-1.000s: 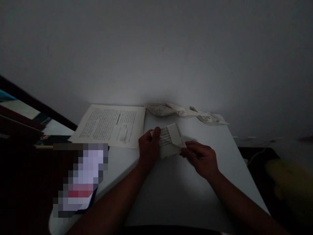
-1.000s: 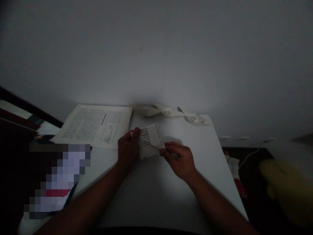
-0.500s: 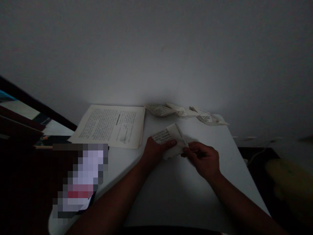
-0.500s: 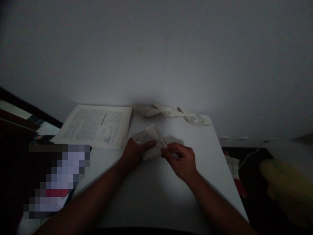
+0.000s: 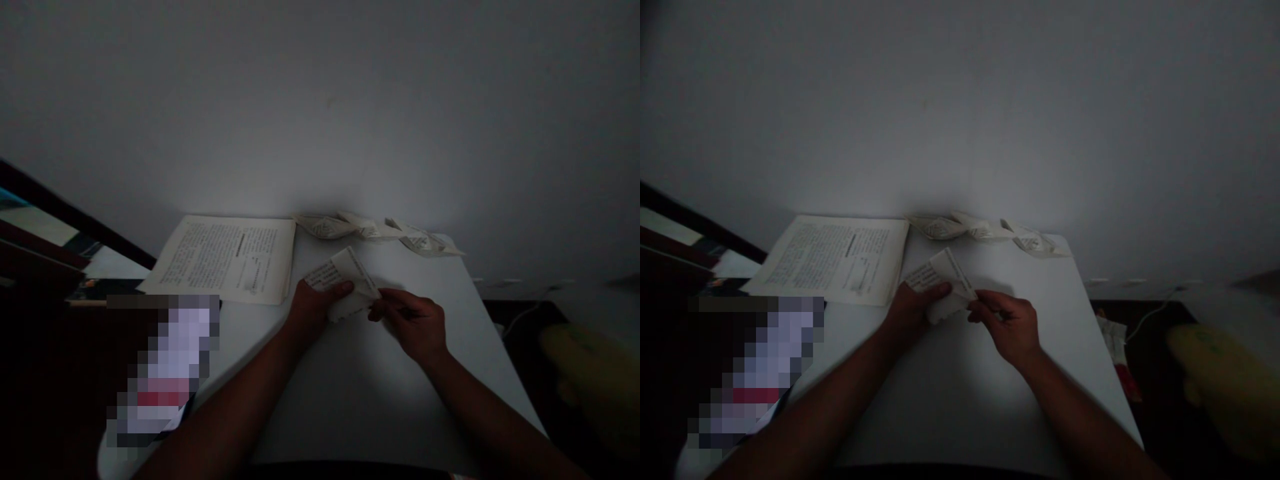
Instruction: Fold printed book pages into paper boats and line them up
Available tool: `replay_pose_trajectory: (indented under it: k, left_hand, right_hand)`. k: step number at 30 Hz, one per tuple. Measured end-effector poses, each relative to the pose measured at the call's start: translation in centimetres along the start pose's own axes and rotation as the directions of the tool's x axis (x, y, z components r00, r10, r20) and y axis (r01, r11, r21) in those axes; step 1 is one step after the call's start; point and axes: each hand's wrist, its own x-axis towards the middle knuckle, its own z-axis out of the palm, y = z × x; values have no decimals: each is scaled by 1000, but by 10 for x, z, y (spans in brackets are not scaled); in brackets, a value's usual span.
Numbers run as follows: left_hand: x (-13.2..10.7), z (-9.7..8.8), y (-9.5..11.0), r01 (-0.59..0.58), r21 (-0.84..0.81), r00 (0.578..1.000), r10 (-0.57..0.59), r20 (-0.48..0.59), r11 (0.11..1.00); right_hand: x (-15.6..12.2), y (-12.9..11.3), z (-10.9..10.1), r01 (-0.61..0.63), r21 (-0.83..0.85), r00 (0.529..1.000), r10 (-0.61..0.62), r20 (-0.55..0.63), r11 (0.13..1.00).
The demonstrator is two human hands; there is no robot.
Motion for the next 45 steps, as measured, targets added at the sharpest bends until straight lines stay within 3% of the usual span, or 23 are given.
replay_pose_trajectory:
  k: [12, 18, 24, 29, 33, 37, 42, 45]
  left_hand:
    - [-4, 1, 4, -10, 85, 1000, 10, 0, 996]
    - [-3, 0, 1, -34, 90, 997, 41, -69, 995]
    - [-1, -1, 2, -41, 3, 995, 41, -88, 999]
    - [-3, 0, 2, -50, 66, 997, 54, -62, 997]
    - [-4, 0, 2, -55, 76, 997, 59, -47, 996]
    - [-4, 1, 4, -30, 52, 999, 31, -16, 998]
    - [-5, 1, 7, 36, 5, 999, -36, 19, 999]
    - [-5, 1, 6, 36, -45, 999, -34, 29, 998]
  right_hand:
    - [-2, 3, 0, -54, -2, 999, 54, -3, 999]
    - [0, 3, 1, -45, 19, 999, 45, -14, 999]
    - [-1, 1, 1, 27, 75, 997, -22, -69, 997]
    - [0, 3, 0, 82, -34, 992, -85, -94, 996]
    - [2, 3, 1, 104, -23, 990, -106, -95, 994]
    - [2, 1, 0, 99, 57, 993, -94, -77, 993]
    - [2, 0, 0, -20, 259, 1000, 19, 3, 966]
    - [3, 1, 1, -39, 264, 999, 43, -9, 964]
